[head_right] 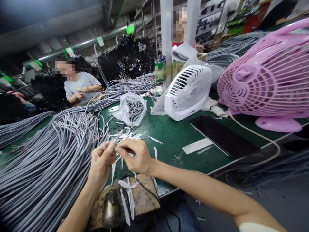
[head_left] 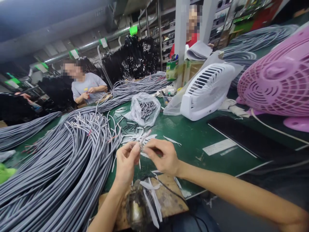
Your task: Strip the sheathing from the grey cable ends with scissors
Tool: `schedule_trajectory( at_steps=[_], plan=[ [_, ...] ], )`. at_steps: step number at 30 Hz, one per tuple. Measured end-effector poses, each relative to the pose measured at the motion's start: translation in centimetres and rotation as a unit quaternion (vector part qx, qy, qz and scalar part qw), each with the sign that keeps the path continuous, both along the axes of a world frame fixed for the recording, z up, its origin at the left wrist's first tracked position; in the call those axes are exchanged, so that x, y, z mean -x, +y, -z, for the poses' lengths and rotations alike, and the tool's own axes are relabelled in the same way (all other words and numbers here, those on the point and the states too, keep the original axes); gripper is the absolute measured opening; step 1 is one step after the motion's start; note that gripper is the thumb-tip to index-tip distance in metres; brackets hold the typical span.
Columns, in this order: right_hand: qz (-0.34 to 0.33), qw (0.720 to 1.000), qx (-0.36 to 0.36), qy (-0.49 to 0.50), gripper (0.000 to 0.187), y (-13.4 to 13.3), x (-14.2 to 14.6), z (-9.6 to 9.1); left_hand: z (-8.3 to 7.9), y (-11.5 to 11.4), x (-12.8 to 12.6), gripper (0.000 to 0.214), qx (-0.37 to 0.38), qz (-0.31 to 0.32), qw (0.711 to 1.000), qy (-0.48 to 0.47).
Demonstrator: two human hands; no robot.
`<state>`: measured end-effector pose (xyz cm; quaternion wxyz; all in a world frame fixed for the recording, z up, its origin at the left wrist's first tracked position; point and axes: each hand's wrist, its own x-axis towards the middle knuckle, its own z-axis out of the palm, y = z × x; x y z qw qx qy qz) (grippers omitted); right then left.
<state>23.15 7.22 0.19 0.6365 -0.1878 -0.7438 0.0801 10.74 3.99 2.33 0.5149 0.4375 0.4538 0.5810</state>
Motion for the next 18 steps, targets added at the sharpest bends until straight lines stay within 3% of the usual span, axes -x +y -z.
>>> schedule_trajectory(
  at_steps=[2, 3, 5, 7, 9, 12, 14, 18],
  plan=[
    [0.005, 1.000, 0.017, 0.010, 0.015, -0.3, 0.0, -0.1, 0.3, 0.2, 0.2, 0.033, -0.027, -0.007, 0.999, 0.038],
    [0.010, 1.000, -0.012, 0.007, 0.015, -0.4, 0.1, 0.0, 0.4, 0.4, 0.3, 0.034, -0.028, -0.008, 0.999, 0.043],
    [-0.010, 0.991, -0.135, -0.018, 0.020, -0.9, 0.4, 0.3, 0.3, 0.9, 0.4, 0.036, -0.008, -0.041, 0.999, 0.015],
    [-0.070, 0.961, -0.264, -0.041, 0.030, -1.3, 0.7, 0.7, 0.0, 1.5, 0.6, 0.040, 0.014, -0.099, 0.994, -0.036],
    [-0.100, 0.950, -0.293, -0.026, 0.034, -1.2, 0.8, 0.8, -0.3, 1.9, 0.8, 0.040, 0.017, -0.118, 0.991, -0.067],
    [0.005, 0.996, -0.079, 0.037, 0.016, -0.4, 0.4, 0.3, -0.5, 1.9, 0.9, 0.037, 0.018, -0.065, 0.995, -0.068],
    [0.054, 0.997, 0.045, 0.017, 0.011, 0.3, 0.0, -0.2, -0.6, 1.6, 0.9, 0.038, 0.015, -0.047, 0.996, -0.068],
    [0.061, 0.989, 0.121, -0.052, 0.017, 1.1, -0.4, -0.4, -0.8, 1.2, 0.8, 0.038, 0.036, -0.043, 0.996, -0.069]
  ],
)
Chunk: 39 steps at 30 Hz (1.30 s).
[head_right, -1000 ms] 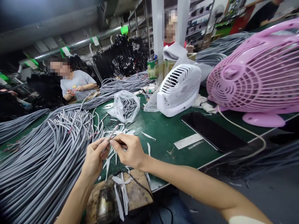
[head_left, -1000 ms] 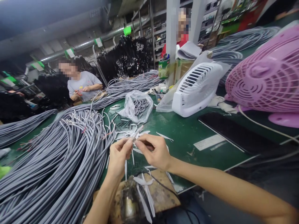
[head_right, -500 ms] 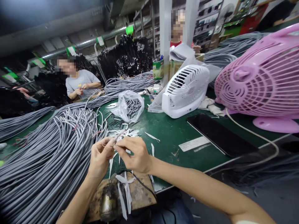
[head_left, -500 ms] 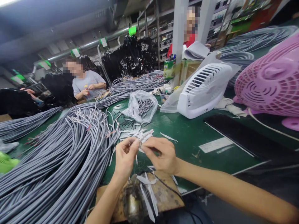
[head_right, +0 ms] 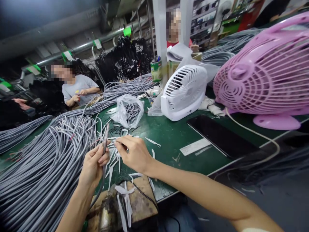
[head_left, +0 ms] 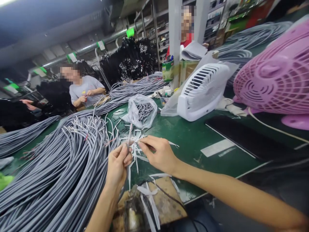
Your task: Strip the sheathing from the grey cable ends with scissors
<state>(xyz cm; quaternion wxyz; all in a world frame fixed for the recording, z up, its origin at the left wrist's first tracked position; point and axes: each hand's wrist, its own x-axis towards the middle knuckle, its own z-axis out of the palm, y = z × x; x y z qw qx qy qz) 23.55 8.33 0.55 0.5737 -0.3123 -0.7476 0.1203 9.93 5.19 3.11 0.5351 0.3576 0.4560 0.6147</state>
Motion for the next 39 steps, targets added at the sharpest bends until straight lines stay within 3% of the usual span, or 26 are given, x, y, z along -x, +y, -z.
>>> schedule_trajectory(
  at_steps=[12, 18, 22, 25, 27, 29, 31, 33, 35, 37, 39],
  plan=[
    [0.000, 1.000, -0.007, -0.009, 0.022, -0.2, -0.1, 0.2, -0.1, -0.4, -0.7, 0.038, 0.001, 0.012, 0.997, 0.073],
    [-0.017, 1.000, -0.017, -0.001, 0.020, 0.0, -0.3, 0.1, 0.7, -0.5, -0.6, 0.033, -0.026, -0.008, 0.992, 0.125],
    [-0.018, 0.995, -0.100, -0.004, 0.019, -0.5, -0.1, 0.4, 1.0, -0.4, -0.5, 0.032, -0.030, -0.005, 0.993, 0.113],
    [-0.116, 0.959, -0.256, -0.020, 0.026, -1.6, 0.5, 0.8, 0.8, 0.4, -0.2, 0.033, -0.005, -0.035, 0.997, 0.062],
    [-0.178, 0.935, -0.308, -0.021, 0.029, -2.1, 0.8, 0.9, 0.5, 0.9, 0.0, 0.036, 0.005, -0.048, 0.998, 0.037],
    [-0.143, 0.964, -0.223, 0.021, 0.025, -2.0, 0.7, 0.7, 0.2, 1.0, 0.1, 0.034, 0.002, -0.026, 0.999, 0.035],
    [-0.062, 0.992, -0.068, 0.083, 0.020, -1.2, 0.4, 0.4, 0.0, 0.8, -0.1, 0.034, -0.007, -0.007, 0.999, 0.036],
    [-0.020, 0.989, 0.076, 0.125, 0.012, -0.4, 0.1, 0.1, 0.1, 0.4, -0.3, 0.035, -0.014, -0.008, 0.999, 0.040],
    [-0.047, 0.975, 0.173, 0.131, 0.023, 0.1, 0.1, 0.0, 0.3, 0.1, -0.4, 0.034, -0.016, -0.018, 0.998, 0.063],
    [-0.090, 0.963, 0.225, 0.122, 0.034, 0.2, 0.4, 0.1, 0.7, 0.0, -0.5, 0.034, -0.016, -0.024, 0.995, 0.100],
    [-0.113, 0.956, 0.232, 0.137, 0.022, 0.1, 0.8, 0.3, 1.1, 0.0, -0.4, 0.032, -0.017, -0.018, 0.990, 0.137]
  ],
)
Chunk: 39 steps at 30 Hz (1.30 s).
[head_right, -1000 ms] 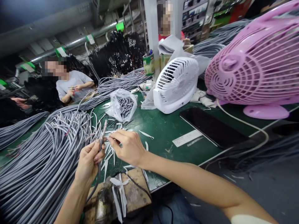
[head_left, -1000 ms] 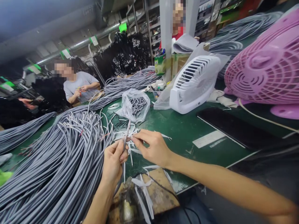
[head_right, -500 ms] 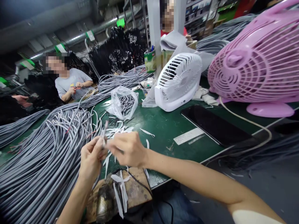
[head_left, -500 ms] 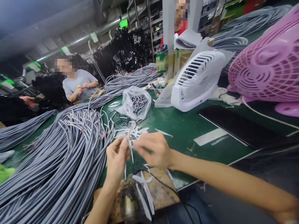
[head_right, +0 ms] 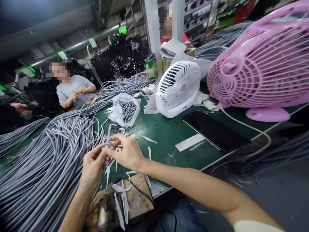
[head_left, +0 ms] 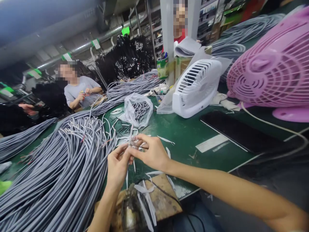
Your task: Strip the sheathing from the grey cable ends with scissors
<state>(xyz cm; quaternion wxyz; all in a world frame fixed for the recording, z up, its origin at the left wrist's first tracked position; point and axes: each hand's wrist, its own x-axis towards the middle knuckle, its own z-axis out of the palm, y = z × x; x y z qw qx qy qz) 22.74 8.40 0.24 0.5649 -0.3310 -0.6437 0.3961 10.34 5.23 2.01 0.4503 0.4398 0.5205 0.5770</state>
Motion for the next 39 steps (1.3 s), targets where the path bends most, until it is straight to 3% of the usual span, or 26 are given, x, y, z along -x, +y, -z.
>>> schedule_trajectory(
  at_steps=[2, 4, 8, 13, 15, 17, 19, 21, 23, 27, 39],
  plan=[
    [0.005, 1.000, -0.016, 0.021, 0.009, -0.2, 0.2, 0.2, 0.3, 0.0, 0.1, 0.029, -0.003, 0.010, 1.000, 0.021],
    [0.010, 0.998, -0.048, 0.025, 0.008, -0.3, 0.0, 0.2, 0.5, 0.1, 0.1, 0.028, -0.010, 0.013, 1.000, 0.021],
    [0.002, 0.981, -0.192, 0.000, 0.007, -0.3, -0.5, 0.4, 0.5, 0.2, 0.0, 0.030, -0.015, -0.012, 1.000, -0.010],
    [-0.012, 0.923, -0.381, -0.052, 0.014, -1.0, -0.2, 0.9, 0.2, 0.3, 0.1, 0.035, -0.006, -0.046, 0.999, -0.022],
    [-0.043, 0.888, -0.457, -0.039, 0.015, -1.4, -0.1, 1.0, 0.1, 0.4, 0.3, 0.035, -0.016, -0.060, 0.998, -0.025],
    [-0.030, 0.859, -0.510, -0.012, 0.016, -1.6, -0.3, 0.8, 0.0, 0.6, 0.5, 0.034, -0.027, -0.079, 0.996, -0.023],
    [0.062, 0.873, -0.483, -0.019, 0.015, -1.6, -0.8, 0.4, -0.1, 0.6, 0.7, 0.032, -0.040, -0.097, 0.994, 0.006],
    [0.172, 0.902, -0.389, -0.078, 0.016, -1.2, -1.3, -0.1, -0.2, 0.4, 0.7, 0.029, -0.063, -0.105, 0.991, 0.058],
    [0.216, 0.907, -0.326, -0.155, 0.019, -0.8, -1.7, -0.5, -0.4, 0.0, 0.5, 0.024, -0.100, -0.108, 0.983, 0.113],
    [0.184, 0.892, -0.346, -0.224, 0.025, -0.8, -1.4, -0.2, -0.5, -0.6, 0.2, 0.015, -0.160, -0.108, 0.963, 0.189],
    [0.172, 0.900, -0.327, -0.232, 0.023, -1.0, -1.0, 0.3, 0.3, -1.0, 0.8, 0.013, -0.225, -0.108, 0.915, 0.316]
  ],
)
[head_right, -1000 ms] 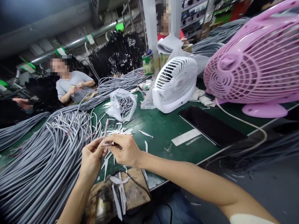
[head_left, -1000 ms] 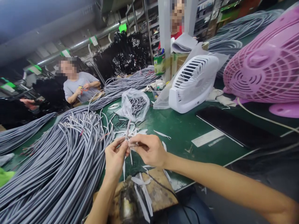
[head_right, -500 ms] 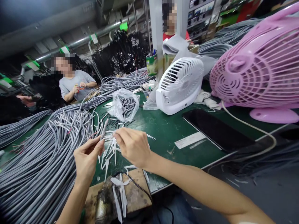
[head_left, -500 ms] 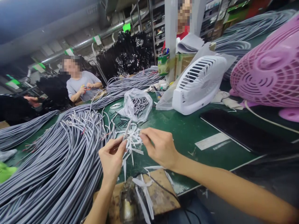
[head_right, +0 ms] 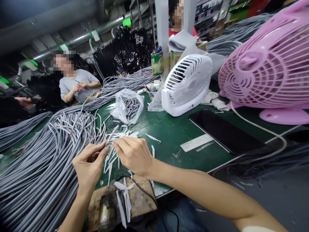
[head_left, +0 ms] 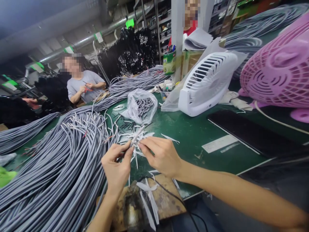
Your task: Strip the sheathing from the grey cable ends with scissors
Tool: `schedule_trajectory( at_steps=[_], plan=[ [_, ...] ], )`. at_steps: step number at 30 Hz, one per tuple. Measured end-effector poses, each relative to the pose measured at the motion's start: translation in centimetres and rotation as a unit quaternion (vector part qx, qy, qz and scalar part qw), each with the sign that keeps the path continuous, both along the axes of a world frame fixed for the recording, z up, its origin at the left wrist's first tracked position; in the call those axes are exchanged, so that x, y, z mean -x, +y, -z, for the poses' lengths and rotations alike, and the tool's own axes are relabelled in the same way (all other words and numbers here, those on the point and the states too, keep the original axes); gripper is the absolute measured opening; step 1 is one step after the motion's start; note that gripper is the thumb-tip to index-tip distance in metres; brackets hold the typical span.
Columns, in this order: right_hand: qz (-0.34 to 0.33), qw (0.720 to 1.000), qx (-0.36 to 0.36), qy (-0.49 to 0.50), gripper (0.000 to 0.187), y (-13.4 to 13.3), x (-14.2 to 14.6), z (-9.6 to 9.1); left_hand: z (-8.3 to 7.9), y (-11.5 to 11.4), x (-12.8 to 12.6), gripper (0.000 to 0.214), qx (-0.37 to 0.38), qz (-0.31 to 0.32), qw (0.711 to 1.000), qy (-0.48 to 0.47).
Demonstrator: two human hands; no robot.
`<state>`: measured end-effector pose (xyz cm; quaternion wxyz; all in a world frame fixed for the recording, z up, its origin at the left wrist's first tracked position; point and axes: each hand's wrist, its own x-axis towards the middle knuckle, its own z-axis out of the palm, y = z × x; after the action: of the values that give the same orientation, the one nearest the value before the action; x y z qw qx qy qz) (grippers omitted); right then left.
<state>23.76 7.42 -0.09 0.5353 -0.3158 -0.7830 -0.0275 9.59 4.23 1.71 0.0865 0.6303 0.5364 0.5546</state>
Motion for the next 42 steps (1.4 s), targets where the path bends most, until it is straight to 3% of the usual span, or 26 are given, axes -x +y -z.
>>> schedule_trajectory(
  at_steps=[13, 17, 20, 22, 24, 26, 29, 32, 36, 42],
  plan=[
    [0.015, 1.000, 0.024, -0.014, 0.027, 0.0, 0.0, 0.1, -0.3, -0.4, -0.3, 0.012, -0.060, -0.037, 0.991, 0.118],
    [-0.004, 0.999, 0.032, 0.021, 0.024, 0.1, 0.1, 0.3, 0.1, -0.3, -0.6, 0.008, -0.032, -0.012, 0.994, 0.107],
    [-0.040, 0.997, -0.047, 0.044, 0.022, -0.7, 0.4, 0.5, 0.6, 0.6, -0.5, 0.009, 0.020, -0.004, 0.997, 0.071],
    [-0.107, 0.983, -0.145, 0.043, 0.024, -1.4, 0.8, 0.6, 0.9, 1.3, -0.4, 0.009, 0.066, -0.014, 0.997, 0.046],
    [-0.168, 0.965, -0.200, 0.032, 0.027, -1.9, 0.9, 0.6, 1.0, 1.9, -0.2, 0.009, 0.104, -0.018, 0.994, 0.008],
    [-0.154, 0.974, -0.160, 0.035, 0.027, -1.7, 0.7, 0.3, 0.8, 2.0, -0.1, 0.012, 0.111, -0.013, 0.993, -0.036],
    [-0.047, 0.995, -0.041, 0.076, 0.019, -0.3, -0.3, -0.3, 0.4, 1.4, 0.1, 0.017, 0.105, 0.000, 0.991, -0.088],
    [0.012, 0.994, 0.033, 0.107, 0.014, 1.1, -1.2, -0.9, 0.0, 0.9, 0.2, 0.023, 0.125, 0.030, 0.981, -0.147],
    [-0.022, 0.991, 0.092, 0.096, 0.013, 1.5, -1.2, -0.8, -0.5, 0.7, 0.2, 0.034, 0.162, 0.098, 0.959, -0.212],
    [-0.063, 0.991, 0.046, 0.111, 0.015, 1.1, -0.6, -0.4, -0.6, 0.4, 0.1, 0.037, 0.184, 0.123, 0.951, -0.218]
  ],
)
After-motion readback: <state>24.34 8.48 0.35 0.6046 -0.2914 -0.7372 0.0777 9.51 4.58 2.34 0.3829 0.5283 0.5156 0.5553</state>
